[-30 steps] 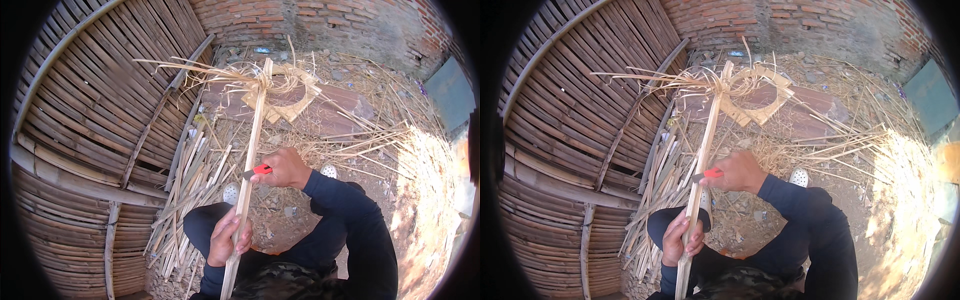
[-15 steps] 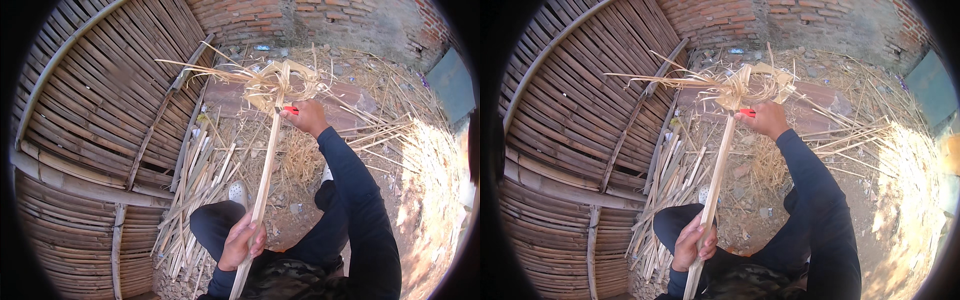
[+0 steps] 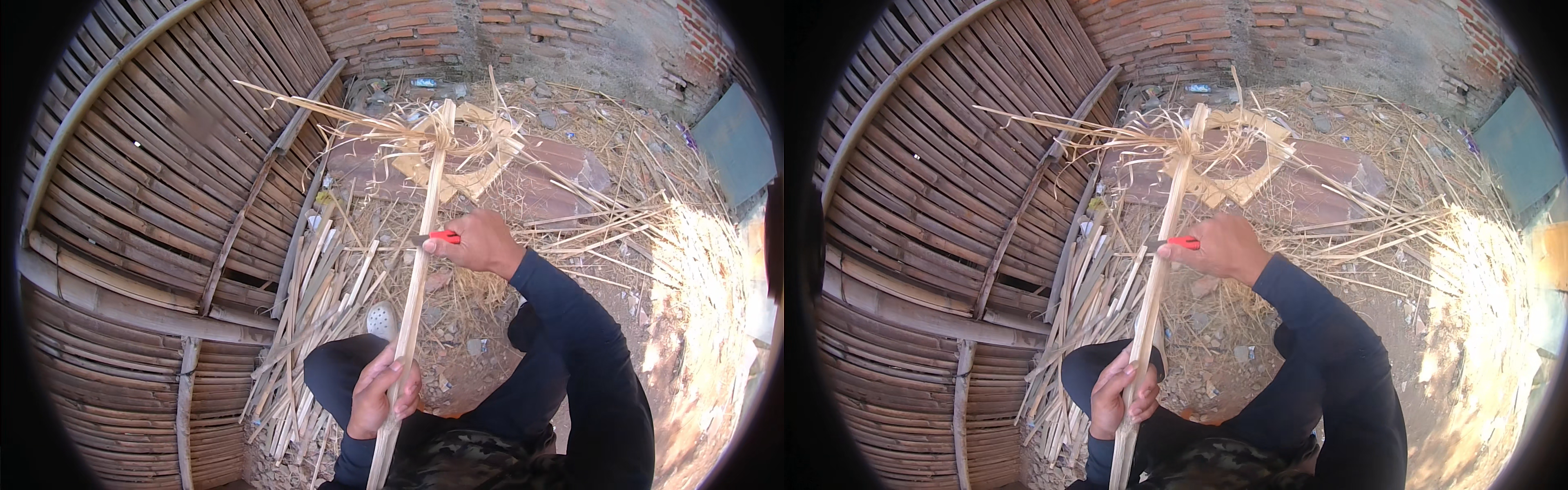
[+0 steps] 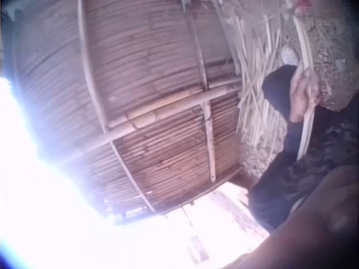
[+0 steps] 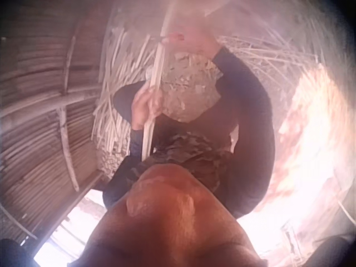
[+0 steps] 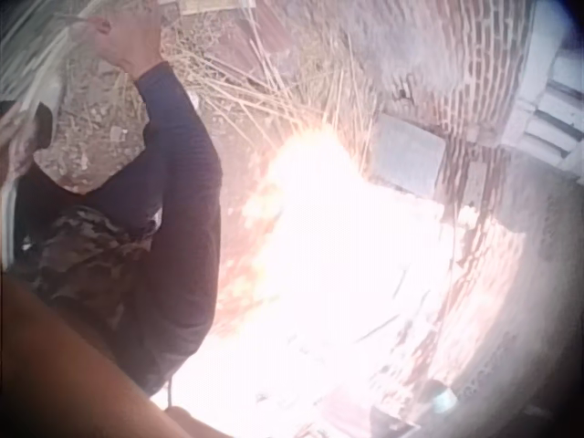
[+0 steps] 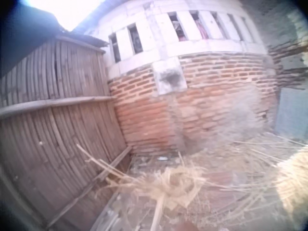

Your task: The person sits on the ground and uses a red utility knife to shave a long bamboo stick. They hold the stick with their left hand and scrape the surface with the knife in their right hand, creating thin strips of bamboo.

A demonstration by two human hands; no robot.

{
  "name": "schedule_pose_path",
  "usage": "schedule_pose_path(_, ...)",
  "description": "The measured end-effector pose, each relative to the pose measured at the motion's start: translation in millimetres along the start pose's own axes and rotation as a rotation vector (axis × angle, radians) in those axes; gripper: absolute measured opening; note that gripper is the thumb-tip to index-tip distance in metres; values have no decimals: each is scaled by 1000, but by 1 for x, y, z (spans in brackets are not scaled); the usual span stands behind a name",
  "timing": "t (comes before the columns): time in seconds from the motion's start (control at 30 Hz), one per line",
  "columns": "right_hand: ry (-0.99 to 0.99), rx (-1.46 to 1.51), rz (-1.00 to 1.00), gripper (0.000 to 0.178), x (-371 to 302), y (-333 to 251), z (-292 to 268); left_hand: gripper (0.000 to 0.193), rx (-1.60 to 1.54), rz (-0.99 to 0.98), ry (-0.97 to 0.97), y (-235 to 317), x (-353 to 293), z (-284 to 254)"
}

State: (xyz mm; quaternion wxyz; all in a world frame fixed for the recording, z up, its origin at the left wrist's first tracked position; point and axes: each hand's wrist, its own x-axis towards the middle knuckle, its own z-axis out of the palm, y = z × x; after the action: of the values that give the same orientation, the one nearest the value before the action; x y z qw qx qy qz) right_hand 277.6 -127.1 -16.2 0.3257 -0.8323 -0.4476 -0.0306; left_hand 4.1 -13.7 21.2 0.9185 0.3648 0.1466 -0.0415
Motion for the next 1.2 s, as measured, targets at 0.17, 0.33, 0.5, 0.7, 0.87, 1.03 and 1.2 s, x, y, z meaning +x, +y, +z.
schedule_pose_path(0.17, -56, -26, -181, 68, -25, -47, 9, 54, 99, 51, 54, 11, 1, 2)
schedule_pose_path(0.33, 26, -107, 116, 72, 20, 7, 10, 53, 170, 22, 89, 6, 0, 1)
schedule_pose_path(0.5, -196, -79, 2, 73, -4, -32, 22, 53, 176, 45, 120, 8, -2, -1)
schedule_pose_path(0.7, -62, -118, 165, 72, 31, 16, 11, 59, 275, 12, 124, 1, -8, 0)
schedule_pose_path(0.87, 59, -1, -107, 76, 4, -10, 38, 63, 150, 18, 96, 10, -7, -2)
schedule_pose_path(1.03, 1, -199, 19, 73, 30, 22, 15, 67, 218, -13, 97, 4, -11, 0)
schedule_pose_path(1.2, 129, -179, 93, 73, 43, 63, 25, 73, 245, -29, 47, 1, -8, 1)
